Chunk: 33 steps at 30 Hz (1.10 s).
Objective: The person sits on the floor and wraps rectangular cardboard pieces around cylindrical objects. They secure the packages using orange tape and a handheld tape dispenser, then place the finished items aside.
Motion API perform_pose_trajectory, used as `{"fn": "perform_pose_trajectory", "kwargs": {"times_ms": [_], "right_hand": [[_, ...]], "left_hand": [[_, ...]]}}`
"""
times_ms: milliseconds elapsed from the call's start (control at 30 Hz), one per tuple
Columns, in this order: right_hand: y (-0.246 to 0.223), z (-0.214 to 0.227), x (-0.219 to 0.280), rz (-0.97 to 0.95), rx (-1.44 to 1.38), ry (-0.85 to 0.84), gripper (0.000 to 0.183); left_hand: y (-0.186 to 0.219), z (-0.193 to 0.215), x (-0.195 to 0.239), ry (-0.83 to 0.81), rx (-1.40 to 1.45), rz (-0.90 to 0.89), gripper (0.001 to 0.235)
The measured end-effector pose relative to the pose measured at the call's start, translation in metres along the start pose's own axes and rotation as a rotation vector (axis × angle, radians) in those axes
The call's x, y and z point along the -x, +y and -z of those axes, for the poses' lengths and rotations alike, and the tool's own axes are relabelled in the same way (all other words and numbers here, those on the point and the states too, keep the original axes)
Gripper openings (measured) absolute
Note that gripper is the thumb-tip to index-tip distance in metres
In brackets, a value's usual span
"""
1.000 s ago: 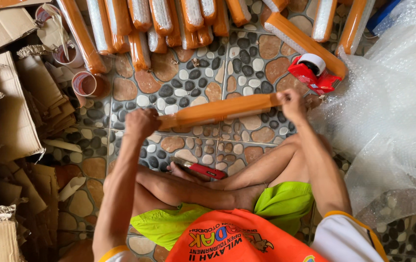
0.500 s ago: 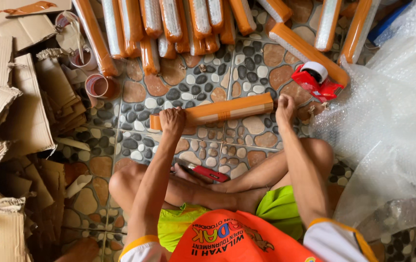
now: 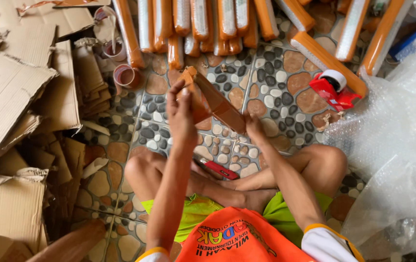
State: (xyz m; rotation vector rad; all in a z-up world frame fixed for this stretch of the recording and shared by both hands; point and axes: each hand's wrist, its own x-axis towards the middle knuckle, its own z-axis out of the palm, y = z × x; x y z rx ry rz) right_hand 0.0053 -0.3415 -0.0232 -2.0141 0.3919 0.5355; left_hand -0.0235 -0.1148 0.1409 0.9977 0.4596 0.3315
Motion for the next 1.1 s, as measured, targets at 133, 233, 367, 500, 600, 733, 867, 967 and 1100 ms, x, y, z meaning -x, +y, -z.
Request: {"fn": "perform_pose_trajectory", "kwargs": {"times_ms": [133,233,367,500,600,733,867,967,1100], "right_hand": [[-0.04,0.024,0.008,0.233,0.354,0.169,0.054],[-0.137,0.058,0.065,0.549,0.112,0.135,0.045],[-0.205,0.056,0.149,0.596,-0.04,-0.122,0.033],[-0.151,0.036,0.107,0.788,-0.319,-0.172,0.026],[-0.151,0.022,0.103,0.768,-0.416,-0.254,0.019],[-0.148,0.029,0.07,0.806,-0.106,-0.364,0.02],[-0.097,0.072,0.041,0.624,0.318,-0.47,0.031],[-0.064,0.092,0.028,0.3,0.619,-0.405,0.049],[-0.092,0.057,0.012,-0.033,0.816,-0.388,0.055]], "left_hand": [[0.006,-0.025,0.016,-0.09,-0.214,-0.164,0.033],[0.021,-0.039,0.031,-0.284,-0.389,-0.187,0.044],[0.041,-0.027,0.029,-0.537,-0.676,-0.198,0.057],[0.052,0.008,-0.011,-0.422,-1.532,-0.538,0.11],[0.036,0.009,-0.052,-0.775,-1.5,-0.522,0.128],[0.022,0.044,-0.101,-0.889,-1.332,-0.439,0.084],[0.03,0.103,-0.125,-0.777,-1.307,-0.321,0.082],[0.019,0.132,-0.133,-0.619,-1.321,-0.14,0.079],[-0.01,0.147,-0.142,-0.596,-1.344,-0.098,0.081]]}}
